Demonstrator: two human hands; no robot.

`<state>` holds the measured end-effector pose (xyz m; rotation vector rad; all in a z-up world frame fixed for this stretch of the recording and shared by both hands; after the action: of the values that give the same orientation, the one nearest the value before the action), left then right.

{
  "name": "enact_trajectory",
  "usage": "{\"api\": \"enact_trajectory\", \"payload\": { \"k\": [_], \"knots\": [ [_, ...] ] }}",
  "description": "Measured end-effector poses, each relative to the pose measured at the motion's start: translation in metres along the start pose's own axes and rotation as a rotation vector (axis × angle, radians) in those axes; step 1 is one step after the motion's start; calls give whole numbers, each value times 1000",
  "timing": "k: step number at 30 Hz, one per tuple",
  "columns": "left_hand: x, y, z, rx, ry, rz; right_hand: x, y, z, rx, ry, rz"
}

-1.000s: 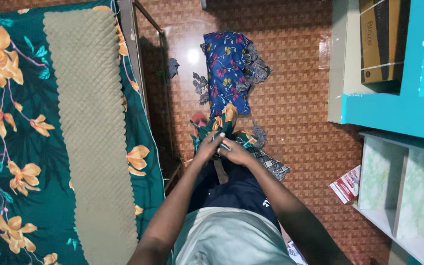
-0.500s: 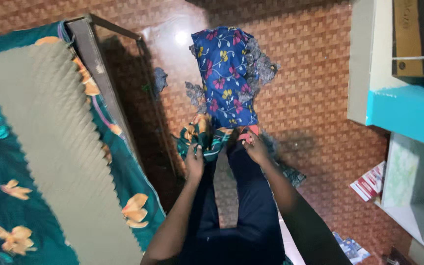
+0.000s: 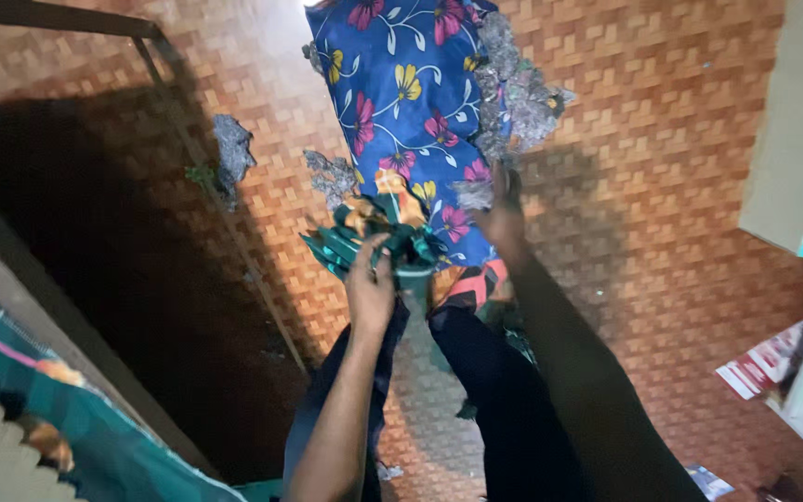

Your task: The person smooths and rolls a long beige cloth on a bed, positions two different floral-patterned pillows on the bed, and folds several pieces of fabric on a table.

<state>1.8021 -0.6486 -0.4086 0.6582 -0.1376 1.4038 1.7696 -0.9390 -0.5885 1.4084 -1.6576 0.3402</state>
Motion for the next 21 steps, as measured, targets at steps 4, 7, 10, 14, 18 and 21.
{"api": "enact_trajectory", "payload": {
  "k": [4,7,10,14,18,21],
  "knots": [
    [-13,-13,11,72,-97,-119,-29,-42,65,-299,-97,-119],
    [-15,-23,21,73,-122,-133,-34,-63,94,-431,-269,-169],
    [-23,-31,25,109,-107,-145,-53,-72,80,-504,-658,-263],
    [-32,-33,30,58,-128,-145,-85,-61,32,-581,-1079,-340],
    [-38,-32,20,111,-128,-196,-83,-40,-2,-340,-625,-250],
    [-38,-32,15,81,-147,-198,-95,-35,-13,-260,-460,-353]
  ]
}}
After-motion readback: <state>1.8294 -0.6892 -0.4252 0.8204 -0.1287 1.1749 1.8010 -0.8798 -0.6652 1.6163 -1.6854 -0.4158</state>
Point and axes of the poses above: each hand's wrist, its own y-axis away from the middle knuckle, its own x-axis out of the back of the hand, z = x × y, the point moved 8 cm from there along -y, towards the middle knuckle, and after that the axes turned 8 degrees about -x, right-handed, at the moved point
